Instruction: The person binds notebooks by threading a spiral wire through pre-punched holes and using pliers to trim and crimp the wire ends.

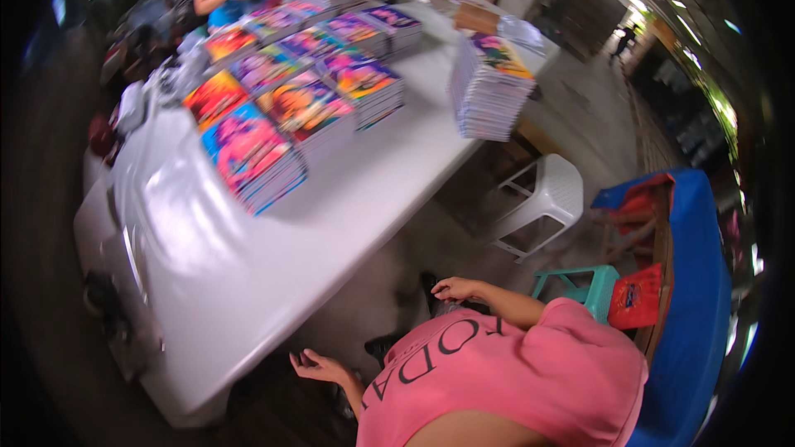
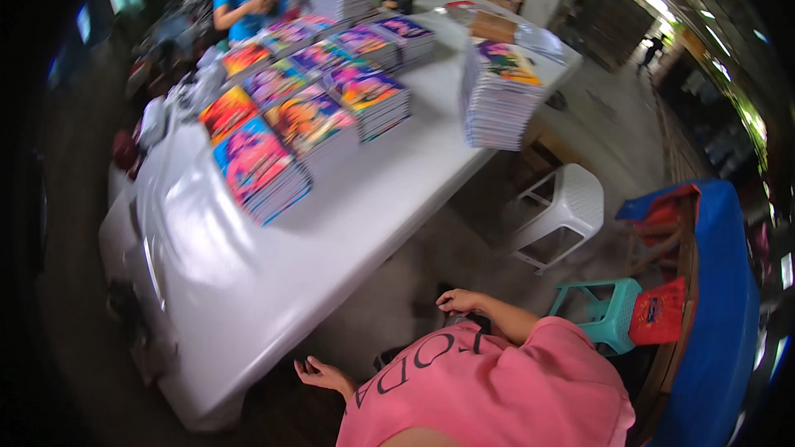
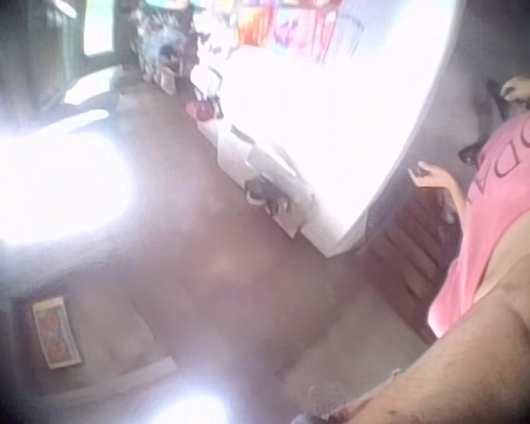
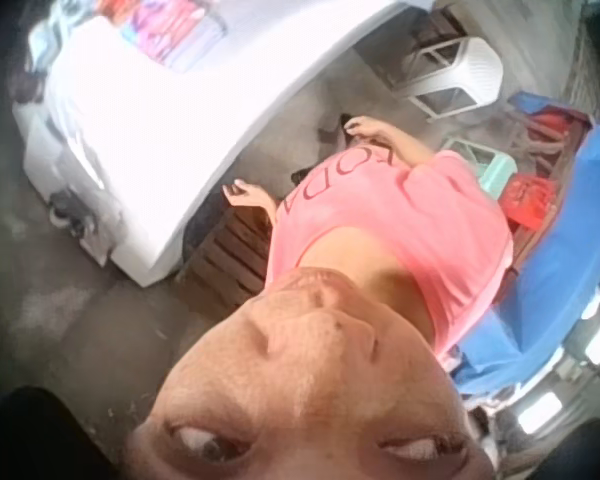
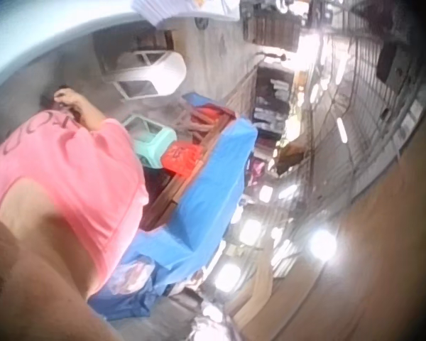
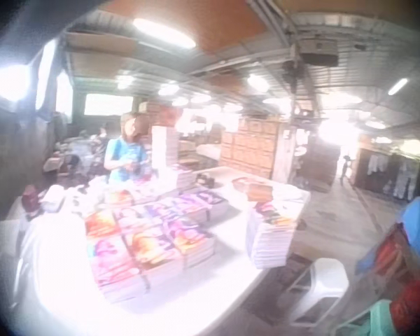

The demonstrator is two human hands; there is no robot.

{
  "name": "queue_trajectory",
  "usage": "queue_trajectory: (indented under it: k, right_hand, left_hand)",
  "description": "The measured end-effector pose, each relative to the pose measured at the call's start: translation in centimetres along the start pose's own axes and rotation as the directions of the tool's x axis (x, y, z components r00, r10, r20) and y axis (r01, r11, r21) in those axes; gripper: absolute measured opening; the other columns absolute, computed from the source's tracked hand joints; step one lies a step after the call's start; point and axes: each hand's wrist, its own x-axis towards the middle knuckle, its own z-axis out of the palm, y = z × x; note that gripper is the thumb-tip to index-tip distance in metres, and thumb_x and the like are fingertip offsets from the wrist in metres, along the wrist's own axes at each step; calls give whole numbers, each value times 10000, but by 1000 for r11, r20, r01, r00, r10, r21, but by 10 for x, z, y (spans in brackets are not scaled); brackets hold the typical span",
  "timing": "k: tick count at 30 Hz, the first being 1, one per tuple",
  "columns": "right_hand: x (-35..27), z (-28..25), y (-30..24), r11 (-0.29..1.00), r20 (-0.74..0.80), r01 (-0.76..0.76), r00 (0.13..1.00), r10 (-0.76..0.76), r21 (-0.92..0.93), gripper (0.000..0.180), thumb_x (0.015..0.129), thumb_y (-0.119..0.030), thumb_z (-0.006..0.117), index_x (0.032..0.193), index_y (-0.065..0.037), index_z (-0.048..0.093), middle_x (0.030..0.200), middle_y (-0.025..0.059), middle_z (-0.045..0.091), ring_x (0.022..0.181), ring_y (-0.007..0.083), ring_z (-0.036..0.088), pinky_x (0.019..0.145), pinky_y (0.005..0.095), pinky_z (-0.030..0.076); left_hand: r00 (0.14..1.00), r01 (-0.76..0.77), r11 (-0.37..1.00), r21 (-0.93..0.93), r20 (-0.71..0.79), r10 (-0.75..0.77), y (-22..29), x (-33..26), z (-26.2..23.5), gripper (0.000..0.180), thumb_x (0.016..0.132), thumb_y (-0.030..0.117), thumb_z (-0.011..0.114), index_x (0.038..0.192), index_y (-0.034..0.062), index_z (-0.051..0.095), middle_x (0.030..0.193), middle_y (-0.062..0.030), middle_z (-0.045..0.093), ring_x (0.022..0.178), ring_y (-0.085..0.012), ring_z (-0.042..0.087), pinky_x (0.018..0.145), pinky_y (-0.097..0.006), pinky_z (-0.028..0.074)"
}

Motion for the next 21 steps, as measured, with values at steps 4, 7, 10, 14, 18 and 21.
queue_trajectory:
  k: [4,7,10,14,18,21]
  right_hand:
    - [-1,-82,62,882,-158,19,985,63,471,390,797,-286,624,1155,-167,527,1007,10,563,913,167,550,804,413,438]
    - [-9,-159,91,780,-419,200,904,86,593,347,820,-320,591,1134,-183,537,995,-3,559,885,141,528,794,386,425]
    - [-27,-236,91,643,-604,437,796,49,629,345,868,-356,552,1152,-161,536,1018,9,560,949,143,518,839,390,410]
    - [-34,-314,63,385,-707,649,707,11,656,465,866,-460,534,1182,-118,530,1158,81,542,1099,199,493,935,451,382]
    - [-39,-366,22,526,-788,692,612,-64,495,381,901,-355,515,1162,-79,541,1213,71,540,1147,199,487,929,369,392]
    - [-15,-403,20,630,-844,720,502,-186,290,321,870,-184,546,1164,-55,529,1167,91,566,1113,228,520,908,336,412]
  left_hand:
    - [755,100,954,-284,645,113,110,-34,89,322,906,143,543,1180,-10,472,1168,-113,504,1031,-194,504,889,-328,409]
    - [508,274,934,-231,859,64,193,-68,166,328,910,185,541,1176,5,477,1141,-92,525,1078,-172,490,921,-312,390]
    - [289,384,913,-136,957,21,244,-106,244,460,914,301,522,1269,28,417,1235,-123,485,1187,-209,441,991,-339,338]
    - [65,579,815,-14,997,-29,264,-144,349,640,916,407,473,1394,43,253,1384,-158,356,1311,-253,309,1078,-379,215]
    - [1,603,793,91,993,-114,269,-163,412,654,914,376,454,1417,52,189,1425,-168,287,1335,-256,259,1083,-388,209]
    - [-62,320,946,-46,996,70,262,-171,432,789,830,319,573,1425,45,134,1438,-185,248,1334,-279,257,1084,-406,217]
